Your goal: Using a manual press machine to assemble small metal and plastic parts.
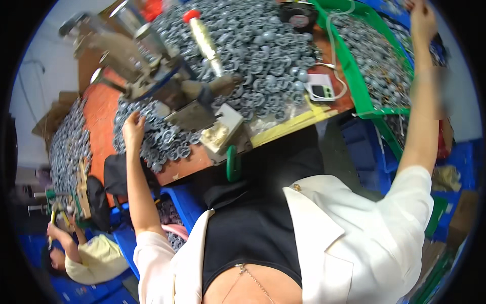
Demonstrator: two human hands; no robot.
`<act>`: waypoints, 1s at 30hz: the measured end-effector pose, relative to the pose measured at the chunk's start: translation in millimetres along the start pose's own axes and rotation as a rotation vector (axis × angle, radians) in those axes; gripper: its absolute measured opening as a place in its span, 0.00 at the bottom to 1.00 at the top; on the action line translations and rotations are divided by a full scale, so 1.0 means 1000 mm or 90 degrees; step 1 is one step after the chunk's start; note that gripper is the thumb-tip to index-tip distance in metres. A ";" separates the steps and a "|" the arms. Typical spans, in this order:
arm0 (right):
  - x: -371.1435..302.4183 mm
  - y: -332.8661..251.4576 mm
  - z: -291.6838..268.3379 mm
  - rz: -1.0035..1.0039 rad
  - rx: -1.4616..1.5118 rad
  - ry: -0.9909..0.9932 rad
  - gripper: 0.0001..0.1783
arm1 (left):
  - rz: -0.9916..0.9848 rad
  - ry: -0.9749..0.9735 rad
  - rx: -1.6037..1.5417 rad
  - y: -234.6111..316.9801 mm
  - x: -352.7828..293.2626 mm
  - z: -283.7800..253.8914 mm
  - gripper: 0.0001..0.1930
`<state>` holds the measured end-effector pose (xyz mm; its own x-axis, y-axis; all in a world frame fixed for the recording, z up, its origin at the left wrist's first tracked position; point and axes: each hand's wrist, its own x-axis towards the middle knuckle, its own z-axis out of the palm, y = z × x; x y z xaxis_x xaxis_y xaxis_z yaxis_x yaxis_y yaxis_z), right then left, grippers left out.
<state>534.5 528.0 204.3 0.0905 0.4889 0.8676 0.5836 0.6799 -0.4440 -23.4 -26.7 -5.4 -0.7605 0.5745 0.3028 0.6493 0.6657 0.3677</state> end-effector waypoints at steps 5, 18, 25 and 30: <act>-0.020 -0.042 0.029 0.244 0.083 -0.170 0.11 | 0.074 -0.038 -0.081 -0.033 0.011 0.023 0.10; -0.017 -0.025 -0.009 0.189 0.207 -0.081 0.16 | -0.153 0.070 -0.805 -0.004 -0.007 -0.006 0.10; -0.081 -0.141 -0.072 0.309 0.337 -0.348 0.27 | -0.030 -0.089 -0.765 0.114 -0.120 0.026 0.12; -0.165 -0.157 -0.065 0.187 0.542 -0.664 0.22 | 0.042 -0.058 -0.512 0.166 -0.152 0.047 0.13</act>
<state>480.1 305.2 144.7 -0.7384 0.5943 0.3187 -0.0547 0.4182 -0.9067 200.2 19.3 -31.6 -0.6945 0.6602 0.2859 0.4610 0.1033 0.8814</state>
